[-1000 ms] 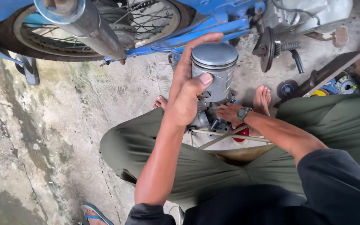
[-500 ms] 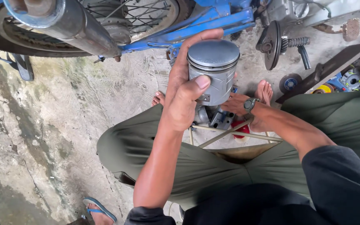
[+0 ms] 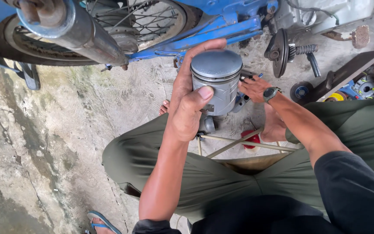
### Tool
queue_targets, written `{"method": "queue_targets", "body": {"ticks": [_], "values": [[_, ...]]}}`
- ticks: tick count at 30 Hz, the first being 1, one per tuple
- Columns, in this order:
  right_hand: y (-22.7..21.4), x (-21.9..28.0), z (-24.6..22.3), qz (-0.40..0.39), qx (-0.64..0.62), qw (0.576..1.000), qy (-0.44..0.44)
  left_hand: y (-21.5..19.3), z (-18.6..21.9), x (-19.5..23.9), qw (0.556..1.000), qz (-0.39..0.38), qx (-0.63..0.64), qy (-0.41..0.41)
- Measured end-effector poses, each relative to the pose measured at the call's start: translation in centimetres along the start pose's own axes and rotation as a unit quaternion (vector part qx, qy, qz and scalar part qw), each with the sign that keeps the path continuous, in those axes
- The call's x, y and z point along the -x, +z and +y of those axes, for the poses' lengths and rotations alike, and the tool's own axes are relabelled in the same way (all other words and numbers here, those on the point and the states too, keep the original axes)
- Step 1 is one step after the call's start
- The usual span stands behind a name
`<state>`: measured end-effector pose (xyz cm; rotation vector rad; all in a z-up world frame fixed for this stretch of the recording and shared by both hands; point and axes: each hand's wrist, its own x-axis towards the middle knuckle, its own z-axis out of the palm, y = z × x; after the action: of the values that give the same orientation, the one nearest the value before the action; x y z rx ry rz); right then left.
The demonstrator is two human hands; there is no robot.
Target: Repairing a motorcycle engine by inspecting and installing a piston
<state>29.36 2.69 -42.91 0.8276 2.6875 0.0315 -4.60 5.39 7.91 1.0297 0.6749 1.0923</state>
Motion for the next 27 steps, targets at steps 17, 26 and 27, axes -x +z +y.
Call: {"method": "queue_targets", "body": {"ticks": [17, 26, 27], "values": [[-10.6, 0.6, -10.8, -0.377, -0.323, 0.868, 0.022, -0.1, -0.2, 0.2, 0.996, -0.031, 0.080, -0.031], [-11.3, -0.1, -10.7, -0.378, -0.338, 0.862, 0.005, 0.1, 0.1, 0.1, 0.996, -0.025, 0.086, -0.023], [-12.2, 0.0, -10.5, -0.359, -0.339, 0.869, 0.022, 0.1, 0.0, 0.2, 0.995, -0.020, 0.093, -0.020]]}}
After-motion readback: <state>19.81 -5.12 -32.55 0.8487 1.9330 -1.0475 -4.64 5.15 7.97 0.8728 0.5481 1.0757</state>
